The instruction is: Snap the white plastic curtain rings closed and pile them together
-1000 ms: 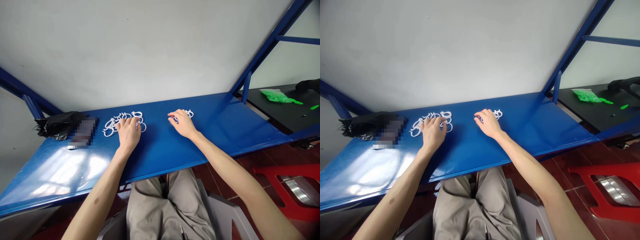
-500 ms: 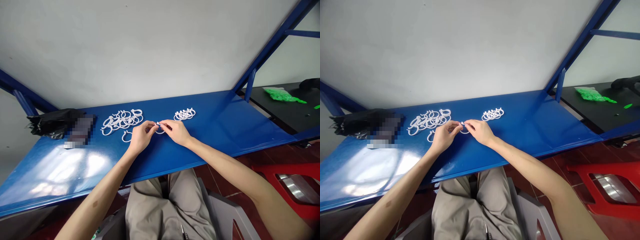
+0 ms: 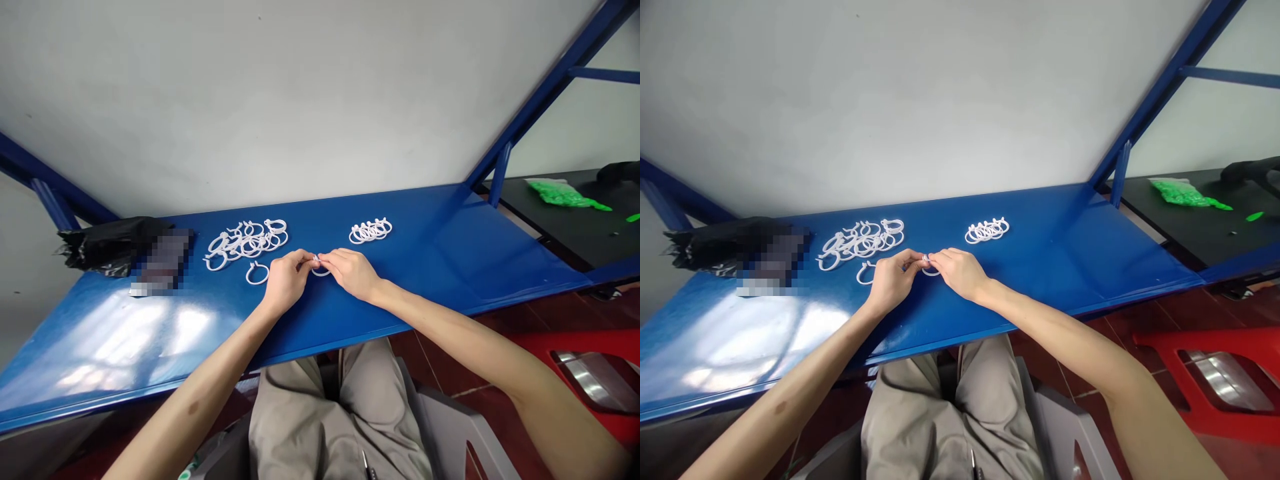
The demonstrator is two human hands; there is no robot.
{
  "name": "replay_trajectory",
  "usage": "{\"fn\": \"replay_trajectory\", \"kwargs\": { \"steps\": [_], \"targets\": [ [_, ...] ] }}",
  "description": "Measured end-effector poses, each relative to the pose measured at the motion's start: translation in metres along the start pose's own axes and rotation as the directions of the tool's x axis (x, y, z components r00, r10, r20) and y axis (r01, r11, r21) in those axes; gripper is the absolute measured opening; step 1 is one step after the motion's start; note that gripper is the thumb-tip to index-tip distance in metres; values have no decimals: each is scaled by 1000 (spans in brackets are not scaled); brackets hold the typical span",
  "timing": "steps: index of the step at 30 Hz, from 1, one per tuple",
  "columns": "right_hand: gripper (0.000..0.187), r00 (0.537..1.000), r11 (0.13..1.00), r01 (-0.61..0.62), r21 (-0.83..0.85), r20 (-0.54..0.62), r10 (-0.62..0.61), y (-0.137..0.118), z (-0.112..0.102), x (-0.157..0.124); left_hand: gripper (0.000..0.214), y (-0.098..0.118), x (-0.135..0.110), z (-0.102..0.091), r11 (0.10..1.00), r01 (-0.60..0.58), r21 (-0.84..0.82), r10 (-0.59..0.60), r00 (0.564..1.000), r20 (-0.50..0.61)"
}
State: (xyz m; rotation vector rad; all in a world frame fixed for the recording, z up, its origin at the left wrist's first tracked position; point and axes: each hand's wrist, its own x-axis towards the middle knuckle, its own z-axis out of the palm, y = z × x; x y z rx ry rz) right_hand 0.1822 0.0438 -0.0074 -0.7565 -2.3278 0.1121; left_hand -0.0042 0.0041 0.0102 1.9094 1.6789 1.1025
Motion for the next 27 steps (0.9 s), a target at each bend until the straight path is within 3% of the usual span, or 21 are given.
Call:
{"fn": "replay_trajectory", "kwargs": {
  "steps": [6, 20, 27],
  "targets": [
    [27, 995, 992, 91, -84, 43, -88, 0, -4, -2, 15, -1, -3, 1, 997, -76, 0, 76, 997, -3],
    [30, 972, 925, 237, -298, 74, -225, -3, -4, -5, 18, 6, -4, -2, 1000, -17, -16, 18, 996, 89],
    [27, 993, 962, 112, -248, 65, -98, -3, 0, 3, 15, 1, 2, 1, 999, -29, 20, 27, 997, 76]
  ]
}}
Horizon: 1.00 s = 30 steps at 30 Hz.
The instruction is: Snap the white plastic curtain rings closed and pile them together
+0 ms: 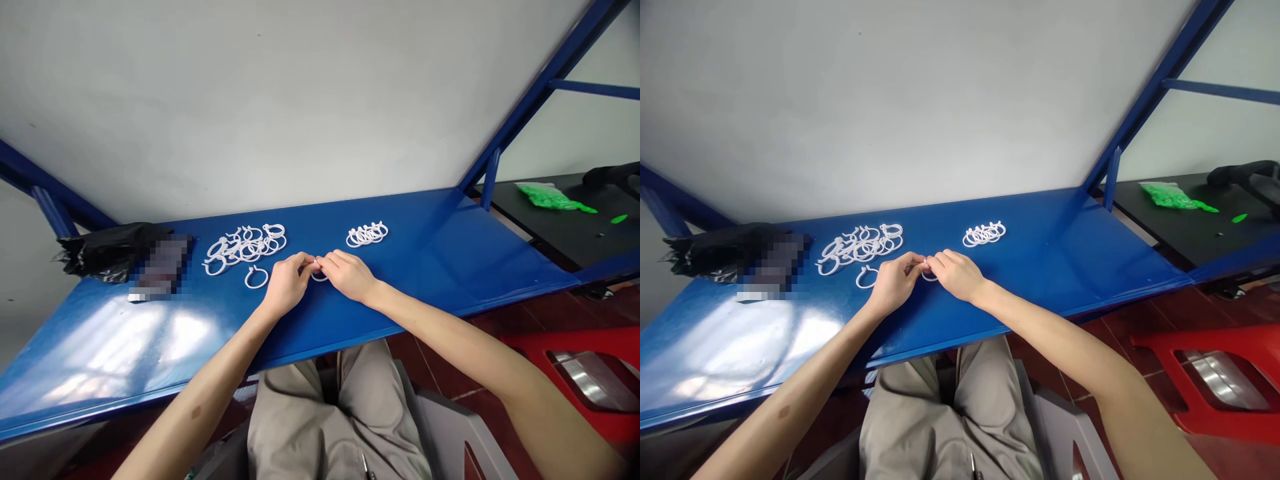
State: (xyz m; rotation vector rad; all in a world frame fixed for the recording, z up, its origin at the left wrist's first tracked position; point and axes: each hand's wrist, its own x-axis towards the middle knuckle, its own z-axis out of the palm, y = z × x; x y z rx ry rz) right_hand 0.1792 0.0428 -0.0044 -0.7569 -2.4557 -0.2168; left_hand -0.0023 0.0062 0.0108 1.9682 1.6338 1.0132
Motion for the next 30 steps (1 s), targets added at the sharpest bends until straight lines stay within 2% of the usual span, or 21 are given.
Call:
{"fn": "replay_trajectory", "kwargs": {
  "steps": [3, 5, 7, 10, 11, 13, 16, 18, 20, 23, 26, 30],
  "targets": [
    [26, 997, 996, -76, 55, -19, 78, 6, -1, 4, 22, -2, 3, -6, 991, -48, 127, 52, 998, -26],
    [27, 982, 983, -173, 68, -63, 177, 18, -5, 6, 31, -3, 3, -16, 956, -38, 291, 65, 994, -84],
    [27, 940, 947, -314, 63, -119, 320, 35, -10, 8, 36, -6, 1, -28, 868, 47, 494, 41, 985, -168],
    [26, 838, 850, -525, 48, -145, 526, 68, -19, 10, 39, -9, -4, -42, 700, 200, 686, -60, 973, -223],
    [26, 807, 816, -577, 37, -128, 577, 78, -21, 11, 39, -9, -6, -43, 668, 223, 710, -99, 972, -212],
    [26, 757, 759, -651, 9, -74, 650, 93, -23, 13, 38, -9, -8, -41, 659, 218, 720, -148, 976, -159],
    [29, 713, 712, -701, -33, -18, 701, 100, -23, 15, 31, -5, -8, -29, 743, 71, 666, -83, 996, -13],
    [31, 707, 705, -707, -47, -14, 708, 98, -22, 16, 27, -2, -8, -20, 811, -82, 580, 26, 994, 104],
    [32, 713, 712, -701, -39, -25, 701, 95, -22, 15, 25, 1, -9, -14, 854, -224, 470, 142, 968, 205],
    [31, 724, 725, -689, 4, -58, 688, 92, -22, 14, 25, 4, -11, -10, 860, -348, 372, 266, 930, 254],
    [30, 730, 734, -677, 52, -80, 679, 90, -23, 10, 30, 3, -12, -12, 838, -318, 444, 275, 948, 161],
    [26, 773, 787, -613, 73, -151, 616, 77, -23, 5, 34, -3, -10, -16, 814, -102, 571, 149, 988, -36]
  ]
}}
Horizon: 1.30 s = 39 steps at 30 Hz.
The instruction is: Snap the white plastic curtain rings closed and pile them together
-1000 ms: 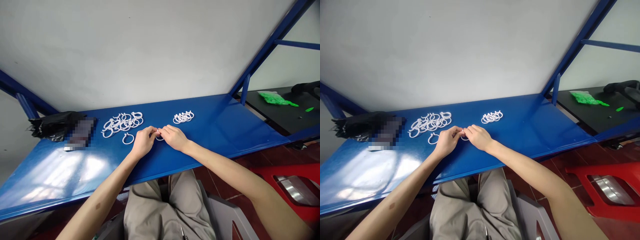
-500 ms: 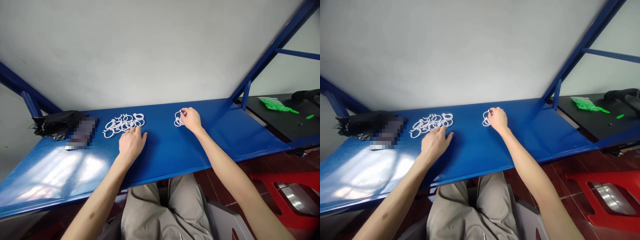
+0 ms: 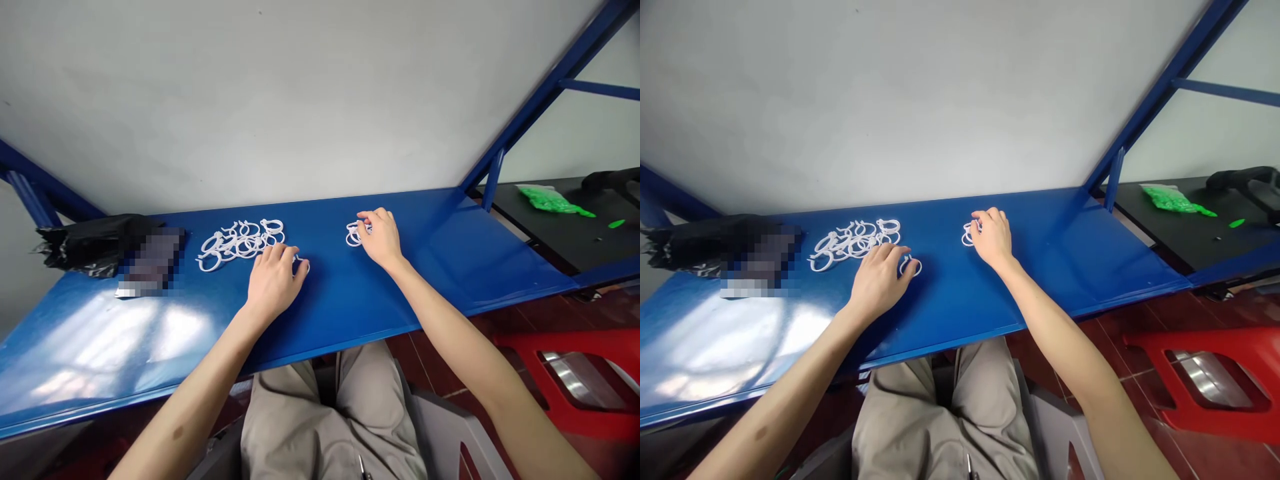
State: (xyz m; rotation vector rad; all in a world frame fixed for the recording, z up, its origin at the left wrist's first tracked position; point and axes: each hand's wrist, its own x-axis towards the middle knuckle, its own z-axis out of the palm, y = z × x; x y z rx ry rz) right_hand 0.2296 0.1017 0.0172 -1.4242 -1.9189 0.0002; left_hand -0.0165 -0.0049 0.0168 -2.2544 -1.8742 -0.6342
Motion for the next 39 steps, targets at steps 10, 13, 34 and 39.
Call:
{"fn": "replay_trajectory", "kwargs": {
  "steps": [10, 13, 34, 39],
  "targets": [
    [28, 840, 871, 448, 201, 240, -487, -65, 10, -46, 19, -4, 6, 4, 987, 138, -85, -127, 984, 123],
    [26, 850, 893, 389, 227, 285, -443, -71, 11, -52, 19, 2, 6, 4, 958, 195, -212, -176, 979, 106],
    [34, 824, 832, 517, 202, 145, -548, -60, 21, -55, 11, 7, 4, 7, 719, 181, -671, -249, 968, -6],
    [34, 769, 797, 586, 147, 207, -604, -57, 22, -58, 9, 5, -1, 13, 787, 102, -608, -184, 980, -73]
  ]
}}
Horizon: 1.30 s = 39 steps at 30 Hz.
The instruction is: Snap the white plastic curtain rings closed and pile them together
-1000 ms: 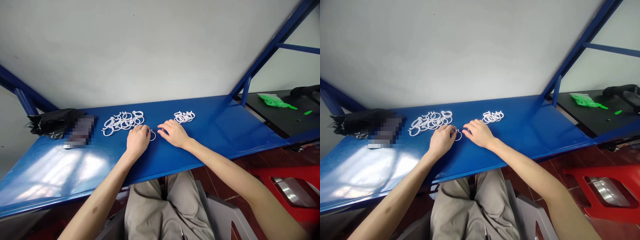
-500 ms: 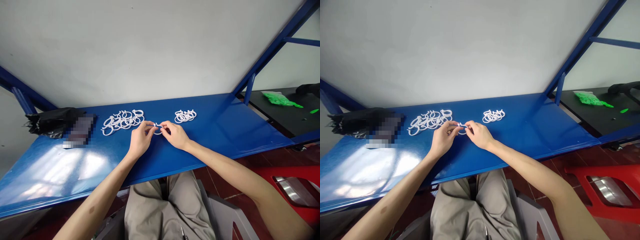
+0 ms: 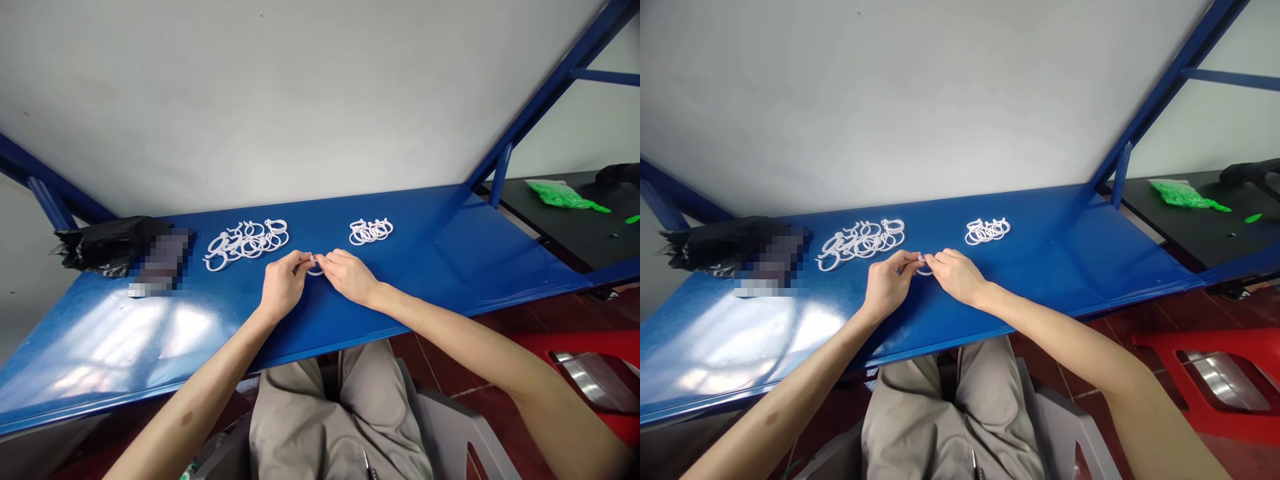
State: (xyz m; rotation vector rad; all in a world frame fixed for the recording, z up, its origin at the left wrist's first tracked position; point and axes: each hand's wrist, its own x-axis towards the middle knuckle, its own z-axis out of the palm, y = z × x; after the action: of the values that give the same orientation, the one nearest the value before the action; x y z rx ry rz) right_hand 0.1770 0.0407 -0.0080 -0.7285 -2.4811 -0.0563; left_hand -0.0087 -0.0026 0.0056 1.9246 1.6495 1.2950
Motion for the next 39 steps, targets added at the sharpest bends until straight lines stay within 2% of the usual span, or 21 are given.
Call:
{"fn": "replay_trajectory", "kwargs": {
  "steps": [3, 7, 9, 11, 13, 15, 17, 19, 21, 23, 27, 30, 33, 36, 39],
  "targets": [
    [32, 999, 1000, -21, 20, 32, 20, -2, -1, 0, 10, -2, -2, 1, 998, -28, 55, 27, 999, 18],
    [34, 995, 997, -71, 6, 65, 71, -4, -5, 5, 13, 1, 3, 0, 994, -11, 107, -1, 994, 112],
    [33, 992, 992, -121, 14, 26, 121, 1, -10, 10, 18, 2, 9, -4, 983, -59, 175, 34, 990, 140],
    [32, 973, 976, -217, 34, -74, 219, 15, -17, 12, 24, 0, 15, -11, 949, -129, 289, 99, 988, 115],
    [31, 912, 932, -359, 44, -197, 360, 40, -26, 11, 30, -7, 21, -22, 891, -150, 428, 144, 988, 47],
    [30, 810, 850, -523, 59, -274, 518, 70, -37, 6, 34, -18, 24, -34, 823, -85, 562, 122, 992, -29],
    [30, 708, 753, -654, 70, -294, 642, 98, -47, -1, 35, -30, 24, -45, 758, -1, 652, 54, 997, -61],
    [29, 633, 678, -725, 119, -274, 724, 118, -52, -7, 35, -39, 23, -52, 712, 21, 702, -6, 1000, -24],
    [22, 592, 631, -760, 156, -234, 771, 126, -53, -10, 34, -43, 23, -56, 692, 25, 722, -40, 999, 4],
    [15, 590, 621, -769, 148, -209, 780, 126, -51, -10, 33, -44, 23, -57, 688, 48, 724, -58, 998, -11],
    [14, 628, 655, -752, 80, -215, 748, 120, -45, -9, 33, -44, 23, -56, 688, 63, 723, -64, 998, -27],
    [17, 617, 643, -763, 65, -223, 755, 119, -43, -10, 31, -46, 22, -54, 677, 28, 736, -46, 999, 4],
    [19, 602, 631, -773, 68, -234, 763, 119, -44, -12, 29, -44, 20, -53, 668, 41, 743, -46, 999, -14],
    [20, 610, 652, -754, 83, -281, 741, 113, -48, -13, 29, -37, 18, -54, 695, 55, 717, 7, 996, -84],
    [19, 652, 710, -700, 74, -338, 678, 97, -52, -11, 25, -26, 15, -51, 774, -1, 633, 113, 984, -137]
  ]
}}
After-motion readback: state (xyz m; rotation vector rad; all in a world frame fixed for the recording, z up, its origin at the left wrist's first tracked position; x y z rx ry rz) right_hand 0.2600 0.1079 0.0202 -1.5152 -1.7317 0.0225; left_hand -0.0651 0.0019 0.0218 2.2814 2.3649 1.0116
